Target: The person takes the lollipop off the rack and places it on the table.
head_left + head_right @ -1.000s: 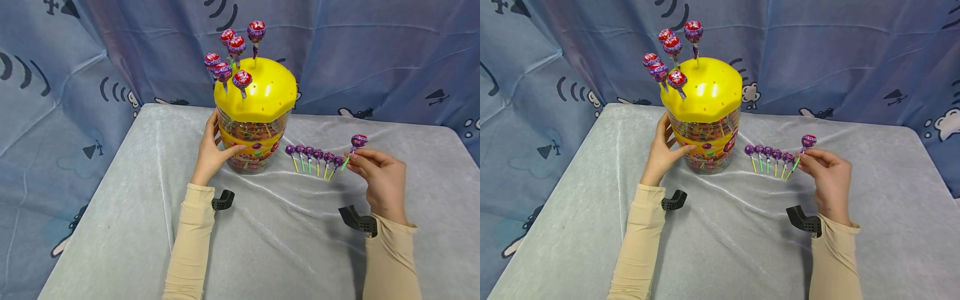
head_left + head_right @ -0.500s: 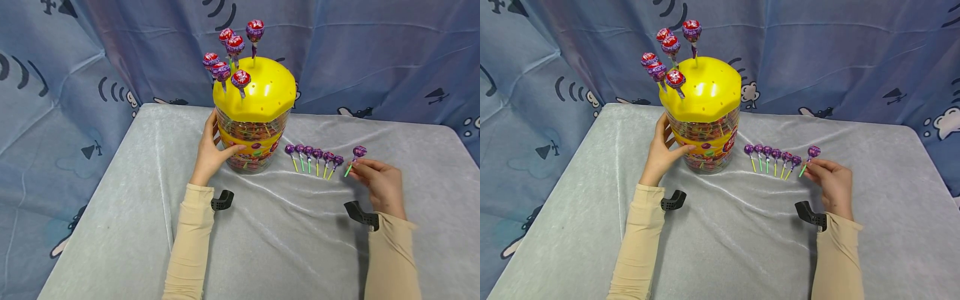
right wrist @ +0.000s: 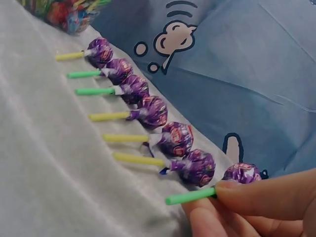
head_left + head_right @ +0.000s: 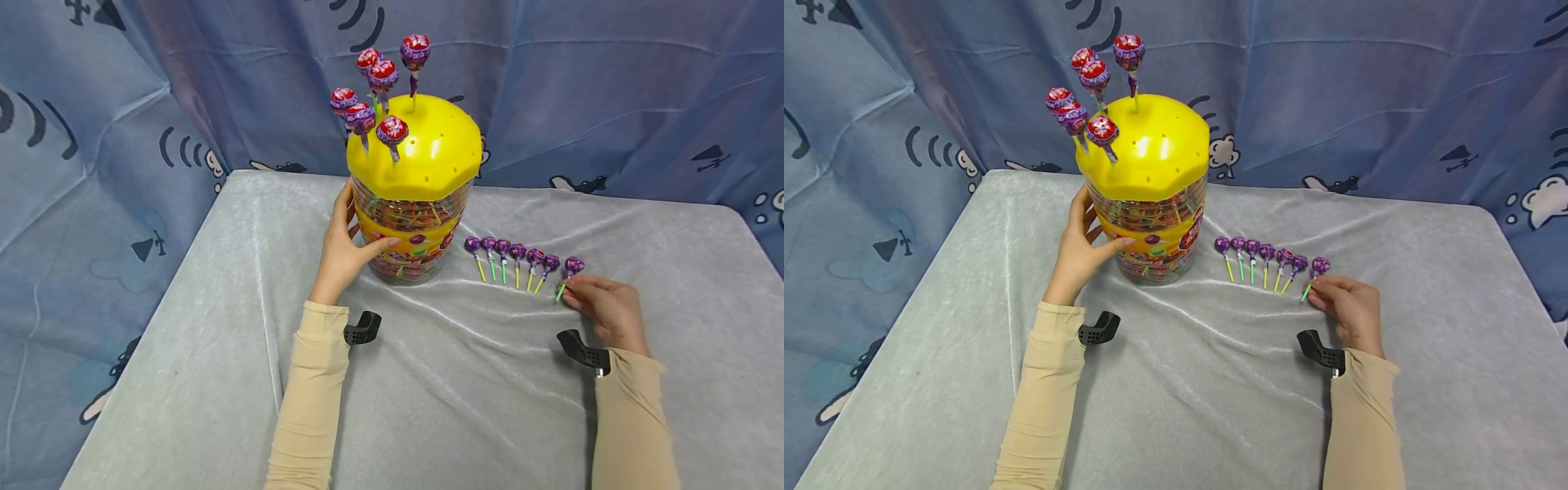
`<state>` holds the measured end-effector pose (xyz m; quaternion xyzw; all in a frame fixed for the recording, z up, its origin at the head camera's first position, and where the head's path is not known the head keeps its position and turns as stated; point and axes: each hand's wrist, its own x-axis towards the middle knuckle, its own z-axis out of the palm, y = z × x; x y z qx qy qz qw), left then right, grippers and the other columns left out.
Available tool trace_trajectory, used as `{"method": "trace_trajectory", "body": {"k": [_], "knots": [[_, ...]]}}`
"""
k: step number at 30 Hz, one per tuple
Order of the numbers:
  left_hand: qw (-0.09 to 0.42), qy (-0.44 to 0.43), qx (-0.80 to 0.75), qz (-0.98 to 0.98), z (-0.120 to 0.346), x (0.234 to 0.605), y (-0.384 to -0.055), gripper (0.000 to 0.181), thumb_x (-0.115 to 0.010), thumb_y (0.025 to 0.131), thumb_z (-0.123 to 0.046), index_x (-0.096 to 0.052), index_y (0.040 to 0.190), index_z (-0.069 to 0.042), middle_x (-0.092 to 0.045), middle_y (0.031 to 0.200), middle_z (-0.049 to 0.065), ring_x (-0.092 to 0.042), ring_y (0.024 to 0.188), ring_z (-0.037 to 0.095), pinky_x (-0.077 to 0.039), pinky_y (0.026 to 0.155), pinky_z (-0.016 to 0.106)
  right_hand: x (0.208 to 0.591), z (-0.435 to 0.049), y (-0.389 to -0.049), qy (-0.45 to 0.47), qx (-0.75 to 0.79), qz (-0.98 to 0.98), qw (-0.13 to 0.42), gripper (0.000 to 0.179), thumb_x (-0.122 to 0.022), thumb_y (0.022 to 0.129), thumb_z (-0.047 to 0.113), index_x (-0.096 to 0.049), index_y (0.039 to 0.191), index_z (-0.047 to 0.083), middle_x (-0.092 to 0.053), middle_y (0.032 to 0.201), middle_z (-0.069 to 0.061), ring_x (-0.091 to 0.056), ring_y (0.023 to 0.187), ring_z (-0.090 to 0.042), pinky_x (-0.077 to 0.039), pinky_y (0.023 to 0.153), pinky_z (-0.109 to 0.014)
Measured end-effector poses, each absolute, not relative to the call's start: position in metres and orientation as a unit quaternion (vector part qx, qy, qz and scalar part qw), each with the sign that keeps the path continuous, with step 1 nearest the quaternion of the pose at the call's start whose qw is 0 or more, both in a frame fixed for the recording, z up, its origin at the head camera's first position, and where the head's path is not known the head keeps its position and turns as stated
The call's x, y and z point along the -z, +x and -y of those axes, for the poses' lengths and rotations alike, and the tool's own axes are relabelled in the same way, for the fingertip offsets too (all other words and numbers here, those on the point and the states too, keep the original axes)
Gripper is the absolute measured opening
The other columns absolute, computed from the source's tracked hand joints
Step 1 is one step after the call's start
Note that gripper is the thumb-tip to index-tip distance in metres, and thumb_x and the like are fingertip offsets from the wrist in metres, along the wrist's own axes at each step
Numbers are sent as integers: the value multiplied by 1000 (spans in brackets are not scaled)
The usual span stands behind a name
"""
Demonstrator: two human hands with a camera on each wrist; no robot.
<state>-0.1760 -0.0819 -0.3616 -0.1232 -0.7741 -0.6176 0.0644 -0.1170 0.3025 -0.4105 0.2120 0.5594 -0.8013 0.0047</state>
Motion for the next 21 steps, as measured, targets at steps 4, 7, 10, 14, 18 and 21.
{"method": "trace_trajectory", "body": {"k": [4, 7, 10, 14, 18, 21], "knots": [[65, -125, 618, 774, 82, 361, -176, 97, -78, 79, -15, -16, 152, -20, -24, 153, 0, -29, 136, 19, -33, 107, 37, 414, -302, -118, 224, 792, -568, 4, 33, -55, 85, -16, -73, 69, 6, -69, 68, -5, -67, 61, -11, -55, 60, -20], [65, -125, 617, 774, 82, 361, -176, 97, -79, 78, -16, -16, 152, -20, -24, 153, 1, -29, 136, 19, -33, 107, 37, 416, -302, -119, 230, 786, -574, 2, 33, -55, 86, -15, -73, 67, 7, -68, 67, -4, -67, 60, -11, -55, 59, -20], [64, -125, 618, 774, 82, 361, -176, 97, -79, 78, -16, -16, 152, -21, -23, 153, 1, -29, 136, 20, -33, 107, 38, 417, -301, -120, 233, 777, -584, -1, 35, -54, 87, -14, -72, 66, 8, -68, 66, -3, -66, 59, -10, -55, 58, -19], [65, -126, 617, 774, 82, 361, -176, 98, -79, 78, -17, -15, 152, -21, -23, 153, 1, -28, 137, 20, -32, 108, 38, 416, -298, -121, 238, 754, -612, -7, 38, -54, 88, -12, -71, 63, 11, -67, 63, -2, -66, 56, -9, -54, 57, -19], [66, -126, 615, 776, 82, 363, -176, 98, -79, 78, -16, -15, 152, -21, -22, 153, 0, -28, 137, 20, -32, 108, 38, 414, -295, -121, 241, 711, -661, -15, 36, -57, 87, -9, -69, 63, 14, -66, 60, 1, -65, 54, -7, -54, 54, -18], [67, -126, 615, 776, 83, 363, -176, 97, -79, 78, -16, -15, 152, -21, -23, 153, 1, -28, 137, 20, -32, 108, 38, 413, -292, -121, 244, 648, -721, -26, 26, -60, 87, -6, -68, 68, 11, -64, 58, 7, -63, 53, -4, -53, 53, -17]]}}
